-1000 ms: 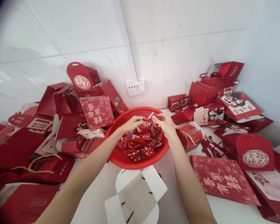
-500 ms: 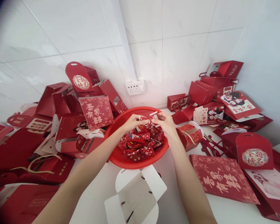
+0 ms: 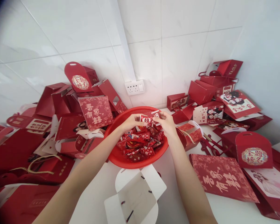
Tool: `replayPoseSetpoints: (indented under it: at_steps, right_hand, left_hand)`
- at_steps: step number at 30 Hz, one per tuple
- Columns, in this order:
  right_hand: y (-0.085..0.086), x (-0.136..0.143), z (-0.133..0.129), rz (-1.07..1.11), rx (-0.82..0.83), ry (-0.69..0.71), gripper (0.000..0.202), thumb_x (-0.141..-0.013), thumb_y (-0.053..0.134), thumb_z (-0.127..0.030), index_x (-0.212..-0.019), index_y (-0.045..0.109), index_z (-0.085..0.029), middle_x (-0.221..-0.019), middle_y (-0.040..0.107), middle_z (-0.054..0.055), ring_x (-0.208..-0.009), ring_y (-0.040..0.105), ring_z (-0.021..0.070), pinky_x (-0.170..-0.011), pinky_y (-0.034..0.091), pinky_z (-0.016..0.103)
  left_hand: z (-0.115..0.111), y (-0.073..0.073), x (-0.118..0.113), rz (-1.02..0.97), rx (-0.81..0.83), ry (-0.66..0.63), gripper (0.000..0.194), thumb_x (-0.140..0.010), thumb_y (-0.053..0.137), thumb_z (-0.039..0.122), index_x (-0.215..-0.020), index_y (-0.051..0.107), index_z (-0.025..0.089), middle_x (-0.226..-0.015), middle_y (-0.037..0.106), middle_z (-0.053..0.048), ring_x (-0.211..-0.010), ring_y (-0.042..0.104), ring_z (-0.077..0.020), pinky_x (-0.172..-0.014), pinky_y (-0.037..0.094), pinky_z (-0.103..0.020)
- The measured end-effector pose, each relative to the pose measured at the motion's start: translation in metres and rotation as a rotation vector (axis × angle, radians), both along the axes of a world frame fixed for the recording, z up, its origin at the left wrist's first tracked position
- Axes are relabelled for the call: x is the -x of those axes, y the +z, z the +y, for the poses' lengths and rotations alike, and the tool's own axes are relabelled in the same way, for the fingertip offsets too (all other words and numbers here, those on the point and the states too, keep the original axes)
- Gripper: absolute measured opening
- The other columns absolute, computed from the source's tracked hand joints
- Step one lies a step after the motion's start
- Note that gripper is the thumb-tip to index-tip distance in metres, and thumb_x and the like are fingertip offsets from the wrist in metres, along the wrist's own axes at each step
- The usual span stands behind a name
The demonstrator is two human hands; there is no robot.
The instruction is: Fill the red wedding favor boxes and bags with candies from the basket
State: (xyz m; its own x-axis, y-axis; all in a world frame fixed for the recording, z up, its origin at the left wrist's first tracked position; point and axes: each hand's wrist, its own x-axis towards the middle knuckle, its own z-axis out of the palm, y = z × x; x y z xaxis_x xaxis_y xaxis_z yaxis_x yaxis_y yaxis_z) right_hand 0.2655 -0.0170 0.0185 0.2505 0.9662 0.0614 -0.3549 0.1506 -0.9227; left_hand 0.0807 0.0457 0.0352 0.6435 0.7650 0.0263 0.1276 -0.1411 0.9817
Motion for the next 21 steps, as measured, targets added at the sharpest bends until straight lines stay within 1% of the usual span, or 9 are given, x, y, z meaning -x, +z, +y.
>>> replayPoseSetpoints:
  at_steps: [5, 8, 10, 12, 14, 15, 17, 19, 21]
  right_hand:
    - [-0.001, 0.000, 0.000, -0.011, -0.001, -0.013, 0.039, -0.044, 0.092, -0.027, -0.074, 0.069, -0.020, -0.068, 0.072, -0.001, -0.058, 0.064, 0.0157, -0.066, 0.055, 0.033]
    - [-0.002, -0.001, 0.001, -0.021, -0.007, -0.016, 0.037, -0.045, 0.091, -0.027, -0.073, 0.068, -0.020, -0.067, 0.071, -0.001, -0.059, 0.064, 0.0162, -0.066, 0.055, 0.034]
    - [-0.003, -0.001, 0.002, -0.024, -0.015, -0.023, 0.033, -0.048, 0.088, -0.027, -0.073, 0.068, -0.020, -0.067, 0.071, -0.001, -0.059, 0.064, 0.0157, -0.068, 0.054, 0.033]
    - [-0.003, -0.001, 0.002, -0.032, -0.020, -0.017, 0.029, -0.050, 0.085, -0.027, -0.073, 0.068, -0.021, -0.067, 0.071, -0.002, -0.059, 0.063, 0.0152, -0.068, 0.054, 0.033]
    - [-0.003, -0.001, 0.003, -0.050, -0.018, 0.004, 0.026, -0.051, 0.082, -0.026, -0.072, 0.069, -0.021, -0.068, 0.071, -0.002, -0.059, 0.064, 0.0155, -0.068, 0.054, 0.032]
    - [-0.003, -0.001, 0.003, -0.064, -0.017, 0.018, 0.024, -0.051, 0.081, -0.026, -0.071, 0.069, -0.022, -0.068, 0.071, -0.002, -0.060, 0.064, 0.0157, -0.068, 0.054, 0.032]
    - [-0.003, -0.001, 0.002, -0.099, -0.021, 0.048, 0.019, -0.053, 0.080, -0.027, -0.069, 0.070, -0.022, -0.067, 0.072, -0.002, -0.060, 0.064, 0.0162, -0.068, 0.053, 0.032]
    - [-0.001, -0.001, 0.001, -0.141, -0.033, 0.085, 0.016, -0.055, 0.079, -0.028, -0.068, 0.071, -0.022, -0.065, 0.071, -0.002, -0.062, 0.063, 0.0165, -0.069, 0.053, 0.032]
    - [0.001, 0.000, -0.001, -0.183, -0.046, 0.134, 0.015, -0.056, 0.079, -0.027, -0.068, 0.072, -0.021, -0.064, 0.070, -0.002, -0.064, 0.064, 0.0169, -0.071, 0.053, 0.031]
  left_hand:
    - [0.003, -0.002, 0.002, 0.023, -0.006, -0.006, 0.052, -0.057, 0.091, 0.040, -0.097, 0.076, 0.011, -0.090, 0.077, -0.005, -0.083, 0.068, -0.0184, -0.085, 0.053, -0.035]
    - [0.005, -0.003, 0.006, 0.063, -0.008, -0.025, 0.050, -0.058, 0.090, 0.032, -0.102, 0.076, 0.014, -0.087, 0.076, -0.003, -0.078, 0.067, -0.0172, -0.081, 0.053, -0.033]
    - [0.006, -0.003, 0.009, 0.140, 0.000, -0.103, 0.044, -0.056, 0.090, 0.025, -0.097, 0.079, 0.014, -0.078, 0.075, -0.001, -0.072, 0.067, -0.0167, -0.076, 0.053, -0.031]
    - [0.007, -0.005, 0.010, 0.256, 0.002, -0.235, 0.038, -0.054, 0.088, 0.020, -0.091, 0.080, 0.015, -0.072, 0.074, -0.001, -0.069, 0.067, -0.0173, -0.072, 0.052, -0.029]
    - [0.007, -0.009, 0.009, 0.331, -0.012, -0.318, 0.032, -0.056, 0.085, 0.018, -0.088, 0.081, 0.016, -0.075, 0.076, -0.002, -0.072, 0.069, -0.0184, -0.072, 0.053, -0.028]
    - [0.008, -0.011, 0.008, 0.334, -0.027, -0.315, 0.031, -0.058, 0.084, 0.019, -0.088, 0.080, 0.016, -0.079, 0.077, -0.003, -0.076, 0.070, -0.0187, -0.074, 0.053, -0.028]
    - [0.008, -0.014, 0.006, 0.285, -0.071, -0.235, 0.029, -0.063, 0.081, 0.022, -0.091, 0.079, 0.016, -0.087, 0.078, -0.004, -0.083, 0.070, -0.0188, -0.079, 0.053, -0.028]
    - [0.009, -0.015, 0.004, 0.224, -0.128, -0.143, 0.030, -0.072, 0.077, 0.030, -0.098, 0.077, 0.015, -0.095, 0.078, -0.006, -0.089, 0.069, -0.0187, -0.084, 0.052, -0.029]
    - [0.009, -0.013, 0.003, 0.164, -0.180, -0.070, 0.036, -0.079, 0.073, 0.040, -0.104, 0.075, 0.013, -0.101, 0.077, -0.008, -0.091, 0.068, -0.0191, -0.085, 0.051, -0.030]
